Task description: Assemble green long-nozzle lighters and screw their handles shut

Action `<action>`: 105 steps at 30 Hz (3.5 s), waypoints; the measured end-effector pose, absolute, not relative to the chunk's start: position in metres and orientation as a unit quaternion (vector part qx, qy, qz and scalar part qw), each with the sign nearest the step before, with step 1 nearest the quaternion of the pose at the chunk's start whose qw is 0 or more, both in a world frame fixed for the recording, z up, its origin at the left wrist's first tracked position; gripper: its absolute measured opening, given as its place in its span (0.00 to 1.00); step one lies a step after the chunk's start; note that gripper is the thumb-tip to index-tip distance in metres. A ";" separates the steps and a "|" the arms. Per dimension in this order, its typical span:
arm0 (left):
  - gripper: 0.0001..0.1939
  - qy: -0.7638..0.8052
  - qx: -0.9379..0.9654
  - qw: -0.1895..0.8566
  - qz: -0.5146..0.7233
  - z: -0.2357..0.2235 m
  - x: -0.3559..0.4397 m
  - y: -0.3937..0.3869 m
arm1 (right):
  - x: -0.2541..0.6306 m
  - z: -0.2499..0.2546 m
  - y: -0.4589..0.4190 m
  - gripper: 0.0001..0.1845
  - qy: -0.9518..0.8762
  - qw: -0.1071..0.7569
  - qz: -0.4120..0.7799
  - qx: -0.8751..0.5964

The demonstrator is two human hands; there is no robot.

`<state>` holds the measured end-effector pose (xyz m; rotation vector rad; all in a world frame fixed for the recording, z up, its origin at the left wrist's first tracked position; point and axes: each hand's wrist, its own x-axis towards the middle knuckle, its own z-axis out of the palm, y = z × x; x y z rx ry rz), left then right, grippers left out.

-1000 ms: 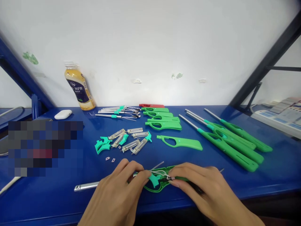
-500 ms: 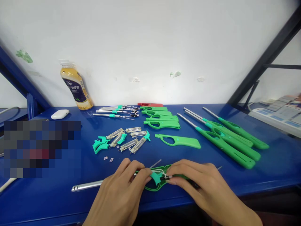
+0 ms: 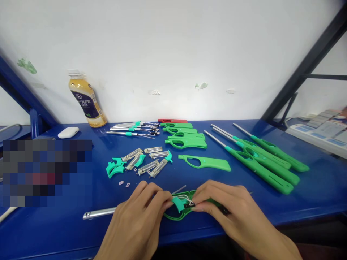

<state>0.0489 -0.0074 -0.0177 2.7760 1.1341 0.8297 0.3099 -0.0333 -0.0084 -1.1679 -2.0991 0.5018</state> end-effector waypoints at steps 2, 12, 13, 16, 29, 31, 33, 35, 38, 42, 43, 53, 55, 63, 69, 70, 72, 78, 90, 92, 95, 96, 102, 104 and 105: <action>0.11 0.363 0.889 0.012 0.278 -0.018 0.049 -0.007 | 0.309 -0.008 -0.033 0.03 -0.800 0.351 0.190 -0.448; 0.08 0.340 0.888 -0.025 0.309 -0.024 0.049 -0.005 | 0.308 -0.009 -0.031 0.03 -0.801 0.348 0.179 -0.453; 0.08 0.340 0.888 -0.028 0.310 -0.023 0.050 -0.005 | 0.308 -0.010 -0.031 0.03 -0.802 0.350 0.182 -0.449; 0.08 0.343 0.888 -0.036 0.305 -0.021 0.051 -0.006 | 0.309 -0.010 -0.030 0.05 -0.806 0.352 0.188 -0.438; 0.08 0.333 0.890 -0.050 0.307 -0.022 0.052 -0.006 | 0.309 -0.009 -0.031 0.06 -0.808 0.374 0.176 -0.420; 0.09 0.331 0.890 -0.053 0.309 -0.021 0.052 -0.007 | 0.308 -0.008 -0.030 0.06 -0.808 0.381 0.173 -0.414; 0.09 0.334 0.888 -0.052 0.311 -0.020 0.052 -0.007 | 0.308 -0.008 -0.031 0.06 -0.806 0.390 0.169 -0.411; 0.09 0.336 0.888 -0.047 0.311 -0.020 0.052 -0.008 | 0.308 -0.008 -0.031 0.06 -0.806 0.389 0.169 -0.412; 0.09 0.337 0.887 -0.037 0.315 -0.021 0.052 -0.008 | 0.309 -0.008 -0.032 0.06 -0.811 0.375 0.179 -0.412; 0.09 0.336 0.885 -0.024 0.322 -0.021 0.052 -0.007 | 0.309 -0.007 -0.031 0.05 -0.808 0.381 0.194 -0.406; 0.09 0.336 0.884 -0.023 0.323 -0.021 0.053 -0.006 | 0.308 -0.006 -0.030 0.05 -0.807 0.381 0.198 -0.406; 0.08 0.333 0.883 -0.036 0.328 -0.020 0.057 -0.008 | 0.306 -0.004 -0.030 0.06 -0.790 0.411 0.208 -0.404; 0.08 0.332 0.883 -0.037 0.331 -0.020 0.057 -0.008 | 0.306 -0.003 -0.029 0.07 -0.786 0.411 0.218 -0.407; 0.17 0.322 0.894 -0.043 0.309 -0.021 0.051 -0.007 | 0.310 -0.003 -0.030 0.03 -0.809 0.345 0.188 -0.438; 0.28 0.328 0.898 -0.058 0.286 -0.022 0.048 -0.004 | 0.311 -0.008 -0.032 0.04 -0.811 0.323 0.171 -0.457; 0.28 0.323 0.899 -0.058 0.290 -0.022 0.048 -0.003 | 0.311 -0.008 -0.032 0.04 -0.811 0.326 0.171 -0.456; 0.28 0.317 0.899 -0.057 0.298 -0.020 0.050 -0.002 | 0.310 -0.008 -0.032 0.05 -0.810 0.328 0.170 -0.454; 0.26 0.318 0.893 -0.068 0.311 -0.015 0.052 -0.002 | 0.311 -0.007 -0.032 0.07 -0.814 0.335 0.148 -0.452; 0.14 0.331 0.901 -0.081 0.270 -0.014 0.054 -0.014 | 0.310 -0.007 -0.035 0.07 -0.807 0.329 0.177 -0.457; 0.14 0.326 0.904 -0.097 0.260 -0.015 0.053 -0.015 | 0.309 -0.007 -0.036 0.08 -0.806 0.326 0.171 -0.463; 0.14 0.312 0.912 -0.112 0.242 -0.018 0.053 -0.013 | 0.309 -0.007 -0.035 0.08 -0.809 0.319 0.153 -0.470; 0.14 0.308 0.914 -0.113 0.236 -0.018 0.053 -0.012 | 0.309 -0.007 -0.035 0.08 -0.810 0.318 0.142 -0.471; 0.14 0.305 0.914 -0.117 0.243 -0.020 0.053 -0.013 | 0.304 -0.011 -0.034 0.09 -0.819 0.326 0.076 -0.466; 0.15 0.297 0.917 -0.118 0.240 -0.020 0.053 -0.015 | 0.302 -0.012 -0.035 0.08 -0.817 0.334 0.061 -0.467; 0.15 0.295 0.917 -0.118 0.240 -0.020 0.052 -0.016 | 0.301 -0.012 -0.035 0.08 -0.814 0.338 0.057 -0.469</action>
